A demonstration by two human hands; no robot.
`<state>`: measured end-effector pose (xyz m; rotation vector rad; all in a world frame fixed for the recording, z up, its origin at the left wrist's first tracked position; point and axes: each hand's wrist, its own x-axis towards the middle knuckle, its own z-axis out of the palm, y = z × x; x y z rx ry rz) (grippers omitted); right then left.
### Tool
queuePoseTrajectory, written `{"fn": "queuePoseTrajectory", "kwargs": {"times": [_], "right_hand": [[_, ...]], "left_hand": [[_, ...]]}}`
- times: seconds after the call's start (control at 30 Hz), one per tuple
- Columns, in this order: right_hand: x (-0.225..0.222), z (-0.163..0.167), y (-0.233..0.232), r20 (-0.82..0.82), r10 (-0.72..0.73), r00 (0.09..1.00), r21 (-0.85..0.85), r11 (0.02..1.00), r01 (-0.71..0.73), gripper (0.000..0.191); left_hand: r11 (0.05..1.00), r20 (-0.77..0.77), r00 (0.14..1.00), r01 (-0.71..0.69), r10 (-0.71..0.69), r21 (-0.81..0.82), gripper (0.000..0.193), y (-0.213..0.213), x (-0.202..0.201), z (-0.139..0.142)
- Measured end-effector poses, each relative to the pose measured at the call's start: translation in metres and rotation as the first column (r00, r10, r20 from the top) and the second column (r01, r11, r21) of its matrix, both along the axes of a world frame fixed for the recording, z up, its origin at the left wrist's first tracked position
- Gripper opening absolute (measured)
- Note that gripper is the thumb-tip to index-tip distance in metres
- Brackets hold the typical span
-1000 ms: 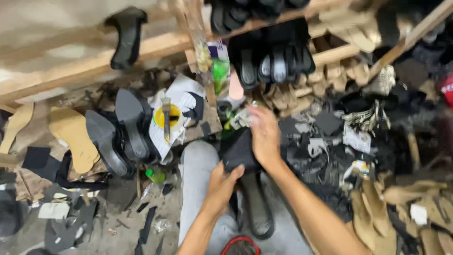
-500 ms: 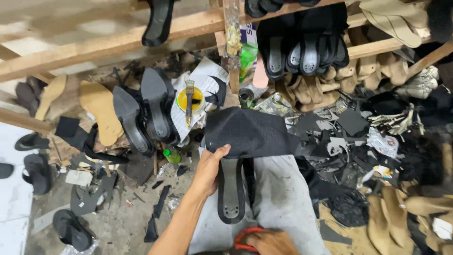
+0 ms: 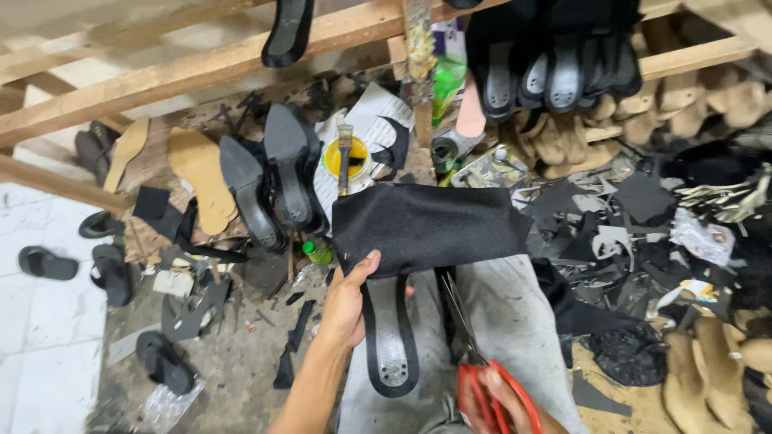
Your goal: The person sits on the floor and repeatedly cuts black foam material to fit shoe insoles using red-handled scissors. They place the foam on the insole, trim the edges, and remove excess material, repeating the process for multiple insoles.
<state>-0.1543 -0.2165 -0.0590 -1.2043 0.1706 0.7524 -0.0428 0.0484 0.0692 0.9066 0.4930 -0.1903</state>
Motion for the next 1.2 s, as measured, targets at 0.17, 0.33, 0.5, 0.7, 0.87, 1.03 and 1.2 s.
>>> {"fn": "queuePoseTrajectory", "kwargs": {"times": [0.17, 0.33, 0.5, 0.7, 0.87, 1.03, 1.2], "right_hand": [[0.037, 0.053, 0.048, -0.129, 0.125, 0.984, 0.127, 0.986, -0.108, 0.077], [0.065, 0.057, 0.061, 0.011, 0.179, 0.984, 0.104, 0.978, -0.179, 0.093], [0.058, 0.037, 0.058, 0.072, 0.140, 0.987, 0.149, 0.977, -0.150, 0.088], [0.062, 0.047, 0.062, -0.022, 0.165, 0.986, 0.123, 0.979, -0.162, 0.079], [0.099, 0.068, 0.074, 0.101, 0.214, 0.972, 0.059, 0.974, -0.220, 0.080], [0.114, 0.083, 0.074, 0.164, 0.275, 0.947, -0.051, 0.961, -0.270, 0.080], [0.118, 0.089, 0.077, 0.166, 0.300, 0.939, -0.059, 0.954, -0.295, 0.078]], "left_hand": [[0.998, 0.001, 1.000, -0.031, 0.031, 0.046, 0.034, 0.004, -0.007, 0.003], [0.996, -0.014, 0.999, -0.050, 0.051, 0.068, 0.035, 0.008, -0.009, 0.002], [0.998, -0.081, 0.995, -0.062, 0.064, 0.033, 0.033, 0.020, -0.007, -0.003], [0.999, -0.145, 0.989, 0.017, -0.011, 0.042, 0.031, 0.036, -0.007, 0.000], [0.997, -0.200, 0.979, 0.052, -0.040, 0.053, 0.029, 0.036, -0.011, 0.006], [0.995, -0.249, 0.967, 0.064, -0.042, 0.080, 0.028, 0.053, -0.006, 0.009], [0.983, -0.267, 0.949, 0.183, -0.169, 0.029, 0.036, 0.076, -0.008, 0.006]]}}
